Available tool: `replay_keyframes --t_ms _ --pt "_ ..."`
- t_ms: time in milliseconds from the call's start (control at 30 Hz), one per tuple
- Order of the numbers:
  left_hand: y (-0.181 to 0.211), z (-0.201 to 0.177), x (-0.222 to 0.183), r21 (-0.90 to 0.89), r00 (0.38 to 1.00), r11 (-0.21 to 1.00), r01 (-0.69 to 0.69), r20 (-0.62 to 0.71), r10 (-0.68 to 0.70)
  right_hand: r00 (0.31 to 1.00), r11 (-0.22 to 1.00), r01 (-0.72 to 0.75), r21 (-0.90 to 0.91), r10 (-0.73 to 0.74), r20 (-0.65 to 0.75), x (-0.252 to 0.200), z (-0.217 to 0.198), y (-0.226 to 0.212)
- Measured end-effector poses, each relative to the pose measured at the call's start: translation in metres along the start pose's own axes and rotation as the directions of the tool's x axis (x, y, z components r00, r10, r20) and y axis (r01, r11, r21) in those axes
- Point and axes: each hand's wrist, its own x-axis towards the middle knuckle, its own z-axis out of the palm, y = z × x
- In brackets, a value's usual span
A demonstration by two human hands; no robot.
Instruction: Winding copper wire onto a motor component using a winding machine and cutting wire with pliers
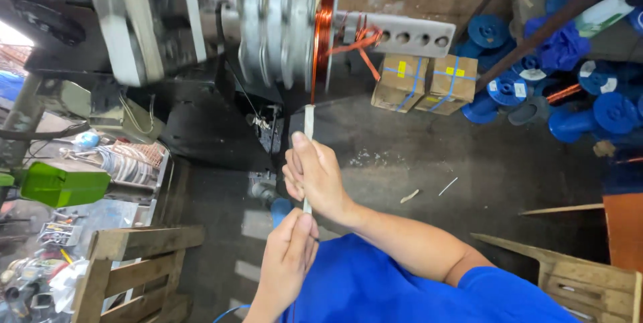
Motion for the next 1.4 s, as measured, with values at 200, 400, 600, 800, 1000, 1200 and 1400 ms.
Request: replay_keyframes --t_ms 200,400,600,800,1000,1200,1400 --pt "0.005 -0.001 0.007 0.017 0.999 0.999 -0.031 0.006 0.031 0.999 1.000 0.016 -0.021 -0.015 0.042 0.008 0.006 -0.008" --pt "0.016 0.001 0.010 0.012 0.999 0.999 -0.036 0.032 0.036 0.999 0.998 0.041 -0.042 -0.040 0.021 0.014 0.005 -0.016" --pt "0.036 0.006 0.004 0.024 0.999 1.000 -0.007 0.045 0.006 1.000 0.999 0.023 0.045 -0.024 0.013 0.023 0.020 -0.041" --pt "0.038 0.007 0.009 0.071 0.999 0.997 -0.016 0.047 0.012 0.999 0.999 0.041 0.027 -0.042 0.031 0.018 0.018 -0.037" --pt "0.034 0.004 0.005 0.084 0.999 0.996 0.003 0.043 -0.007 0.999 0.999 0.023 0.048 -0.025 0.039 0.010 0.016 -0.029" --pt "0.029 -0.001 0.005 0.139 0.999 0.990 -0.016 0.030 0.012 1.000 0.998 -0.003 0.060 0.002 0.008 0.008 0.009 -0.012" --pt "0.000 -0.008 0.014 0.101 1.000 0.995 0.008 0.014 -0.009 0.998 0.999 -0.039 0.018 0.040 -0.044 0.007 -0.005 0.011"
